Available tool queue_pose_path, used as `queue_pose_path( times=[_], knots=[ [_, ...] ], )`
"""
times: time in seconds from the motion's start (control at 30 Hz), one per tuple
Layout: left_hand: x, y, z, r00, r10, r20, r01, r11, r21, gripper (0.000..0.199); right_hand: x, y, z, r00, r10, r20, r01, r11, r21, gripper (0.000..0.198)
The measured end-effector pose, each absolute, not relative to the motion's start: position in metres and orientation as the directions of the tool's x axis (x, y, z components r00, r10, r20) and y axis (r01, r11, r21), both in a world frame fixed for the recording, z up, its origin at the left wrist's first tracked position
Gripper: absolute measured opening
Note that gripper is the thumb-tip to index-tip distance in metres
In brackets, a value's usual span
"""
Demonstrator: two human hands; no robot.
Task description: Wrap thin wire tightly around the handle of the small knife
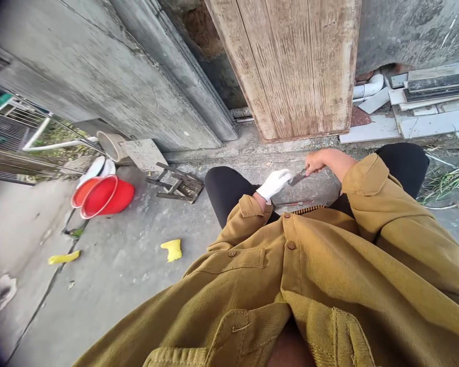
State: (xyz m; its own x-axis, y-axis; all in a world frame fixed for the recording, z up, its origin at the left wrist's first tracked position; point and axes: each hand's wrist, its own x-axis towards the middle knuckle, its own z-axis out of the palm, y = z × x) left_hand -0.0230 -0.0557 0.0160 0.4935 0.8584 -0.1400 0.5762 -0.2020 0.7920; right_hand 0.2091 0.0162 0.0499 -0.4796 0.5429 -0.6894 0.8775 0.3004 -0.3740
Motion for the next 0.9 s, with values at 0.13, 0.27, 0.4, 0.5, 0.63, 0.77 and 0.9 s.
queue_pose_path(
  times=[0.13,0.27,0.4,0.5,0.63,0.77,0.9],
  knots=[
    [-0.029,-0.052,0.016,0.519,0.835,-0.183,0.479,-0.107,0.871,0.039,0.211,0.002,0.073,-0.642,0.157,-0.751,0.767,0.144,-0.625,0.047],
    [-0.024,-0.056,0.0,0.488,0.83,-0.272,0.325,0.117,0.939,0.044,0.22,-0.005,0.098,-0.823,0.303,-0.481,0.494,-0.038,-0.869,0.04],
    [-0.016,-0.065,-0.011,0.561,0.783,-0.268,0.319,0.095,0.943,0.042,0.236,0.001,0.1,-0.522,0.805,-0.282,0.232,-0.185,-0.955,0.047],
    [-0.01,-0.067,-0.012,0.585,0.775,-0.237,0.363,0.011,0.932,0.036,0.249,0.011,0.088,-0.224,0.909,-0.352,0.377,-0.252,-0.891,0.048],
    [-0.006,-0.065,-0.012,0.654,0.734,-0.183,0.418,-0.149,0.896,0.034,0.255,0.021,0.073,-0.094,0.918,-0.387,0.731,-0.2,-0.653,0.038],
    [-0.012,-0.063,-0.008,0.685,0.697,-0.211,0.478,-0.213,0.852,0.028,0.241,0.021,0.068,-0.137,0.896,-0.421,0.967,0.03,-0.252,0.038],
    [-0.027,-0.06,0.013,0.658,0.747,-0.093,0.344,-0.189,0.92,0.032,0.221,0.016,0.065,-0.234,0.753,-0.615,0.972,0.158,-0.176,0.036]
  ],
)
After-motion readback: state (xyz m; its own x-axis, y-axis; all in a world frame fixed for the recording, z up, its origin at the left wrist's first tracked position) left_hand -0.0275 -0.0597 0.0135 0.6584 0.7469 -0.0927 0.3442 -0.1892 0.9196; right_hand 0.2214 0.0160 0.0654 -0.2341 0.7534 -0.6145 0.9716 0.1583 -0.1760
